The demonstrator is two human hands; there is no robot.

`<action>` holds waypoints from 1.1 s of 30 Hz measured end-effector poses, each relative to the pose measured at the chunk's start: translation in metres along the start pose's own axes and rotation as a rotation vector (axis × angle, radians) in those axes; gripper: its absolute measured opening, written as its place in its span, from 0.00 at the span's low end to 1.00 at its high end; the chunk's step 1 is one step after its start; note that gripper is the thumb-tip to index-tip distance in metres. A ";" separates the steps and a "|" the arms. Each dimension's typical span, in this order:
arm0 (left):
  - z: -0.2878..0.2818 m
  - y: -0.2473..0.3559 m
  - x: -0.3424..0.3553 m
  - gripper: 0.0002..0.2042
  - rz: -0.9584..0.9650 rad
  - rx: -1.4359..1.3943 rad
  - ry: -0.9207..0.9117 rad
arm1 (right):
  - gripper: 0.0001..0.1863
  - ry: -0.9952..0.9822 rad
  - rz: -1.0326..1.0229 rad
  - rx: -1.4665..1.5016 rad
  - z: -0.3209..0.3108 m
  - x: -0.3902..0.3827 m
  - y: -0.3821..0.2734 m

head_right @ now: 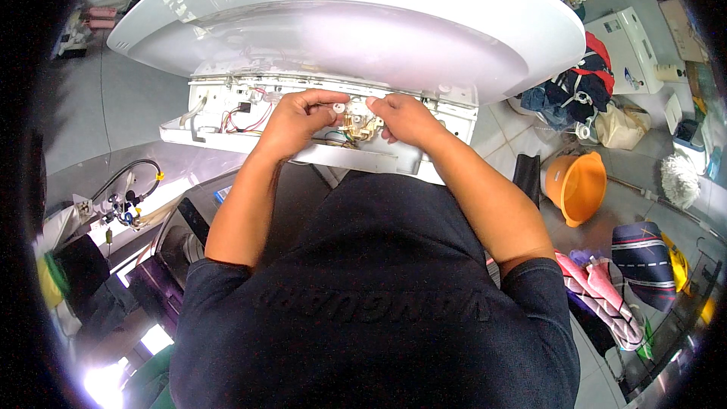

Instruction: The person is repairing the internal wiring of a white appliance, likely a washing machine, with the lid open. They are seen manipulating a small white component and connecting or adjusting wires within the machine's control panel area.

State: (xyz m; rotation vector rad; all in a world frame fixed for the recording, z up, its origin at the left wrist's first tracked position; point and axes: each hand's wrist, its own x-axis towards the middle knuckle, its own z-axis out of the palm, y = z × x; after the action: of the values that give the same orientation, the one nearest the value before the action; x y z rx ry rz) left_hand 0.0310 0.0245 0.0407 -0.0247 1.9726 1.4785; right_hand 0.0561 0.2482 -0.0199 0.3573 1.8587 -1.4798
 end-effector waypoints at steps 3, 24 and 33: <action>0.000 0.000 0.000 0.14 0.005 0.010 -0.004 | 0.30 0.002 0.004 -0.004 0.001 -0.001 -0.002; 0.000 -0.004 0.005 0.09 -0.006 -0.136 0.015 | 0.30 0.006 -0.005 0.007 0.001 -0.003 -0.004; -0.001 -0.003 0.004 0.08 -0.033 -0.278 0.012 | 0.29 0.008 -0.002 0.002 0.001 -0.003 -0.005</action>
State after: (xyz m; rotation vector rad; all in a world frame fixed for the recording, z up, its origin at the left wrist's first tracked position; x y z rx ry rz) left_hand 0.0286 0.0242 0.0357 -0.1855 1.7529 1.7230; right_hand 0.0557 0.2467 -0.0144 0.3629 1.8652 -1.4834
